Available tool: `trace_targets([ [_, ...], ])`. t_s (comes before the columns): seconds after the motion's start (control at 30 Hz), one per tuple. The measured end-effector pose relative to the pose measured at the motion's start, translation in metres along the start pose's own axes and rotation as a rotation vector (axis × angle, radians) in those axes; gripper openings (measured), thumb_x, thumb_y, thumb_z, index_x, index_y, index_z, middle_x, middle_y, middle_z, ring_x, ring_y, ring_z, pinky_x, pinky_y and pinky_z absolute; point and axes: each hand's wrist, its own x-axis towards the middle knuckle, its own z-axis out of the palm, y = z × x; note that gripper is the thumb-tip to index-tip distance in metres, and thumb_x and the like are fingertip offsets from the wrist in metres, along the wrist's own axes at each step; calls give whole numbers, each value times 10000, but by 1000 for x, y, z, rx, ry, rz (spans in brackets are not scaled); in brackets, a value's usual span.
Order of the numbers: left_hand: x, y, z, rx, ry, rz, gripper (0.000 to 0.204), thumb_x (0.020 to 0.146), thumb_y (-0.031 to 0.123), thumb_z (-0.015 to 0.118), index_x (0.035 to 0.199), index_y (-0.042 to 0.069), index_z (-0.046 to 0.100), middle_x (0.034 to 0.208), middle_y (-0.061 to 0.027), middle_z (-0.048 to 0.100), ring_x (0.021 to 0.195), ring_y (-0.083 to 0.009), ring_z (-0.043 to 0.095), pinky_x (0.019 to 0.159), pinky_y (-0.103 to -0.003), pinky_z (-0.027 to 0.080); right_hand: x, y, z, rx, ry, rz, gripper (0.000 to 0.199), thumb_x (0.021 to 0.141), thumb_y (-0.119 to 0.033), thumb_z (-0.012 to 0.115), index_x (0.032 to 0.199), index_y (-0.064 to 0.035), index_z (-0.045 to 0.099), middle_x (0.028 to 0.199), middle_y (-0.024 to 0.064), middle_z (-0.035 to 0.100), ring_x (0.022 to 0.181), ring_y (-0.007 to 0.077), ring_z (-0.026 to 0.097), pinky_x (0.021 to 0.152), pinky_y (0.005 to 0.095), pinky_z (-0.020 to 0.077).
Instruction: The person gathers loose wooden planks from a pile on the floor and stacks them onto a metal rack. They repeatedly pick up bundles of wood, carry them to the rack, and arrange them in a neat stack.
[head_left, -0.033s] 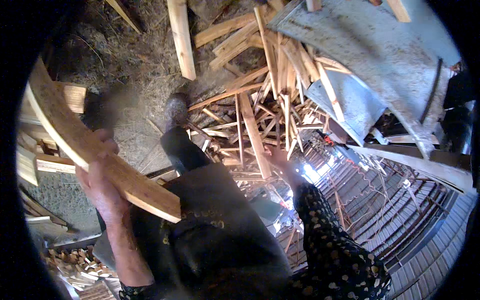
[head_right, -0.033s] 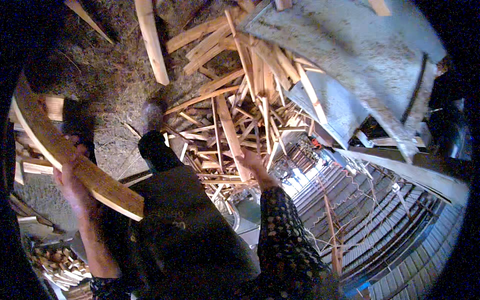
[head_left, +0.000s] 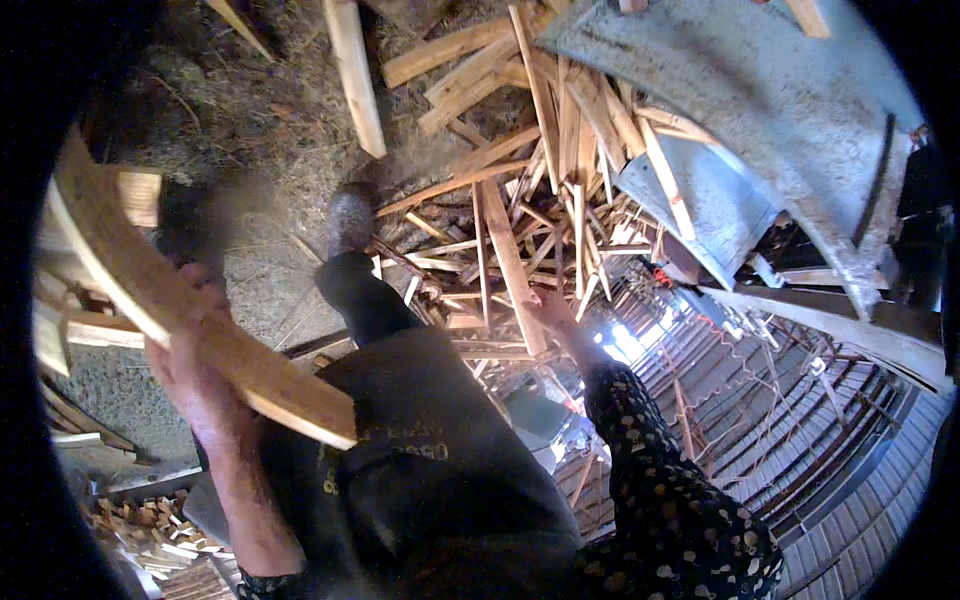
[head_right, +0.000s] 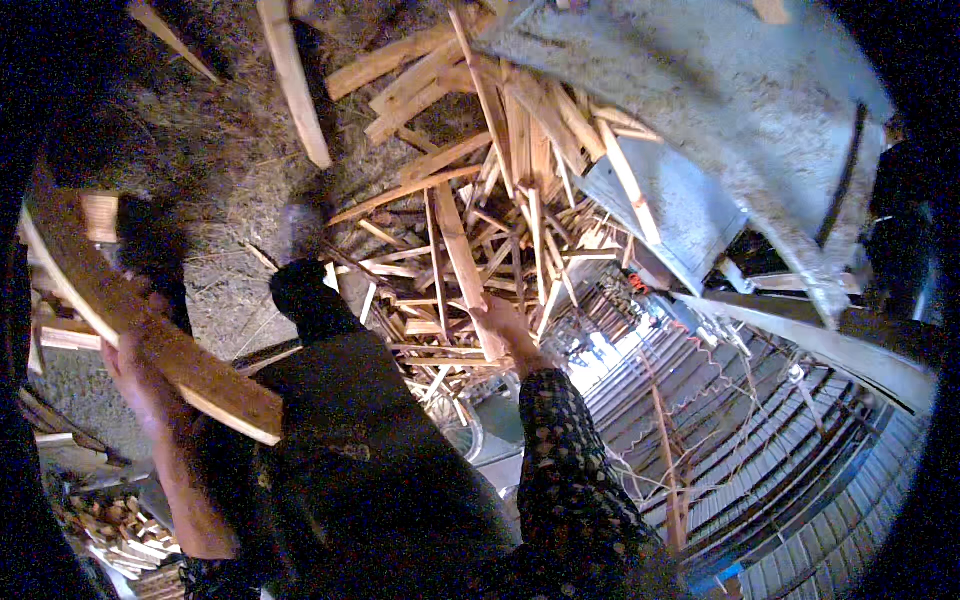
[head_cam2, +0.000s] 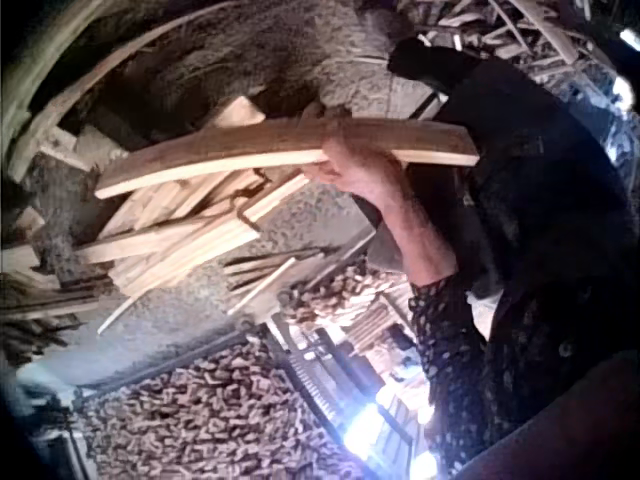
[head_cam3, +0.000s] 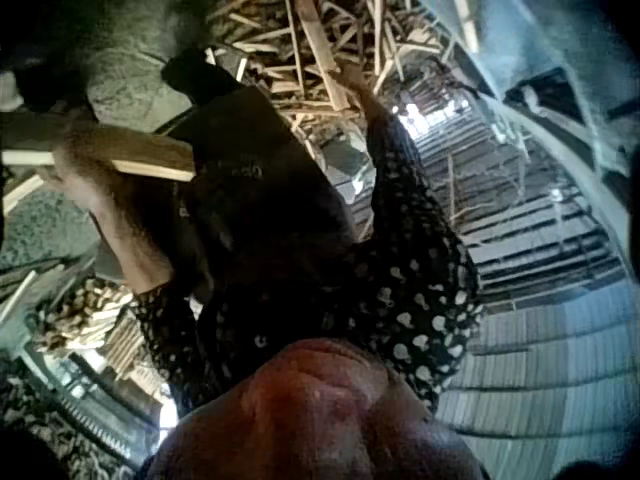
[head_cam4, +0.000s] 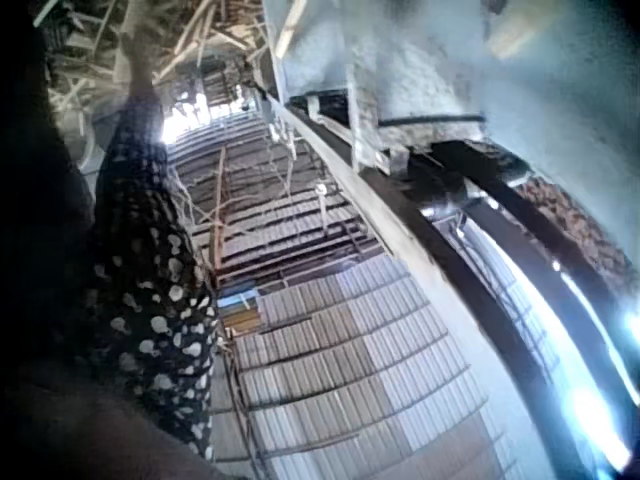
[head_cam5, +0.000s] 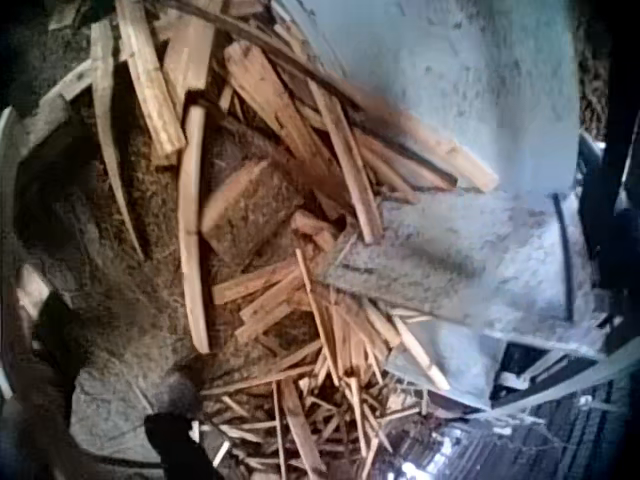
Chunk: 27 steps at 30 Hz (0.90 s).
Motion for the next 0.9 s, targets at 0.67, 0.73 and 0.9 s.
trace_targets([
  [0.67, -26, -38, 19, 202, -146, -76, 443, 736, 196, 526, 1105, -32, 438, 930, -112, 537, 751, -137, 502, 668, -247, 399, 34, 67, 127, 137, 2, 189, 655, 682, -388, 656, 1147, 15, 432, 1009, 267, 553, 878, 355, 582, 824, 390, 446],
  [0.73, -23, -37, 16, 195, -134, -73, 441, 733, 201, 524, 1097, -34, 441, 932, -112, 536, 750, -136, 501, 666, -244, 398, 35, 26, 101, 369, -157, 210, 838, 676, -368, 677, 1251, 84, 269, 1105, 347, 464, 1012, 396, 511, 875, 391, 415],
  [0.9, -25, -28, 12, 211, -68, -13, 487, 708, 264, 544, 1080, -35, 448, 930, -131, 530, 734, -150, 498, 648, -255, 398, 84, 36, 152, 489, 32, 122, 683, 620, -304, 753, 1091, 76, 437, 890, 192, 581, 749, 249, 583, 601, 315, 485],
])
